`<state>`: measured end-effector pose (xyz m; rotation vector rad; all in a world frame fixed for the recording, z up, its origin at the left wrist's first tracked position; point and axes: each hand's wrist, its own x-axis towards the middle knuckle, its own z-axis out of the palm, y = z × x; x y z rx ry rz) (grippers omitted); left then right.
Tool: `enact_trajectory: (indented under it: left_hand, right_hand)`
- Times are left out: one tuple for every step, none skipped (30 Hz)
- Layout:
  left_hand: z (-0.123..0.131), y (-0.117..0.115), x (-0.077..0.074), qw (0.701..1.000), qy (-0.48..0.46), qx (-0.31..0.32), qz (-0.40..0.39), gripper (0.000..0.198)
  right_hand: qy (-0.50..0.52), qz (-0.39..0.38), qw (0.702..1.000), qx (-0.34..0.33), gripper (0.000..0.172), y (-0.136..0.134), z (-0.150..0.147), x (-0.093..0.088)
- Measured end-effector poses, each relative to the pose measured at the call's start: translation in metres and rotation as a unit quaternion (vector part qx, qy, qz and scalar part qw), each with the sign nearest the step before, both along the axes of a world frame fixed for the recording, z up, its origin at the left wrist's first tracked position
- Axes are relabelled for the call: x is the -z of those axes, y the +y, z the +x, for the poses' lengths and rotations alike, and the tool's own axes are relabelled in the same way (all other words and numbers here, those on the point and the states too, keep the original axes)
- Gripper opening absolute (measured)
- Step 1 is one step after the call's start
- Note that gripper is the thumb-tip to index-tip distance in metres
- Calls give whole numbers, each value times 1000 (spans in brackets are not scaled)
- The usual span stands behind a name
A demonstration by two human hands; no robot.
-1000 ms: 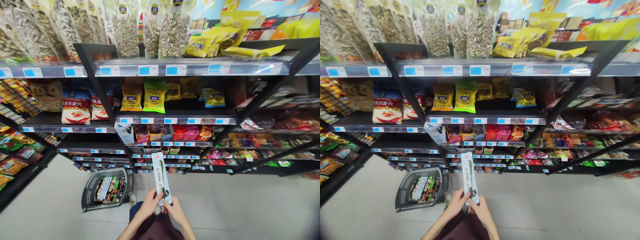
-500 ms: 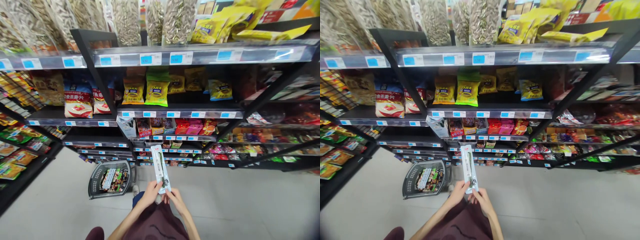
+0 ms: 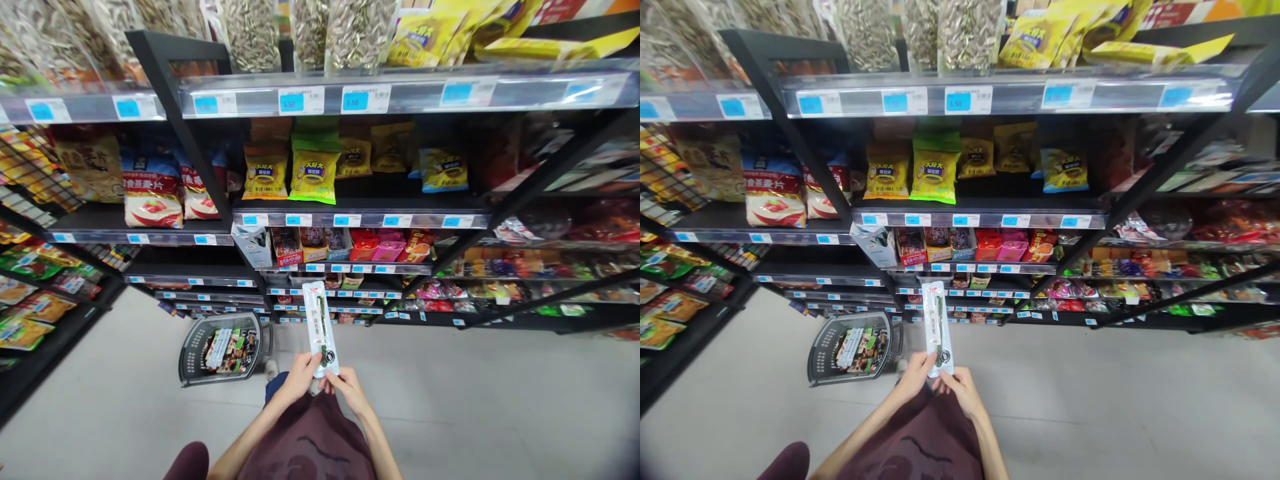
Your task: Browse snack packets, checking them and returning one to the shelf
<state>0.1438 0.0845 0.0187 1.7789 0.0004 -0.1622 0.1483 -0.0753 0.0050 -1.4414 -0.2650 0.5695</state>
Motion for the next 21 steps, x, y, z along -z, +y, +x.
enact_trajectory:
  left_hand:
    - [0,1,0,1000,-2,-2,5,59]
    - [0,1,0,1000,-2,-1,7,59]
    - [-1,2,0,1000,-2,2,7,58]
    - [-1,3,0,1000,-1,7,6,58]
    - [-1,3,0,1000,0,15,6,57]
    - [-2,4,-1,1000,1,23,10,55]
    - [-2,4,-2,999,0,31,17,54]
    - [-3,5,-3,999,-2,38,28,52]
    - [-3,5,-4,998,-6,46,41,49]
    - [-4,5,-5,997,-12,52,57,47]
    - [-5,5,-7,996,-16,59,72,44]
    - [-5,6,-8,994,-19,66,84,42]
    - [-6,5,-10,993,-22,73,93,40]
    - [-6,5,-11,992,-24,80,97,38]
    - [-6,5,-11,991,-27,86,98,35]
    - [-6,5,-12,991,-31,91,97,33]
    - [-6,4,-12,990,-36,95,98,30]
    - [-6,4,-11,989,-41,98,101,29]
    - [-6,4,-10,988,-45,101,107,27]
    - [-6,4,-9,987,-48,103,114,27]
    - [-6,4,-7,986,-51,105,123,27]
  right_hand:
    - [1,4,1000,-1,55,0,0,0]
    - [1,8,1000,0,54,1,0,1]
    - [2,12,1000,3,52,1,0,2]
    - [2,15,1000,8,52,1,0,3]
    - [3,17,1000,14,51,1,0,4]
    - [5,18,1000,21,50,1,0,5]
    - [6,19,999,27,50,1,0,7]
    - [8,19,999,32,50,1,1,8]
    - [10,18,999,37,50,1,1,9]
    - [11,15,999,41,50,1,1,10]
    - [12,12,999,45,51,0,1,12]
    - [12,9,999,50,51,0,0,13]
    - [13,7,998,54,51,-1,0,14]
    - [12,5,998,58,51,-2,0,15]
    - [11,5,998,63,51,-3,0,16]
    - [11,4,998,67,50,-4,0,17]
    - [11,2,997,70,51,-5,0,18]
    - [10,-2,997,73,52,-5,-1,18]
    - [8,-6,997,74,52,-6,-1,19]
    - [6,-11,997,74,53,-6,-1,19]
    - [4,-16,997,74,53,-7,-2,20]
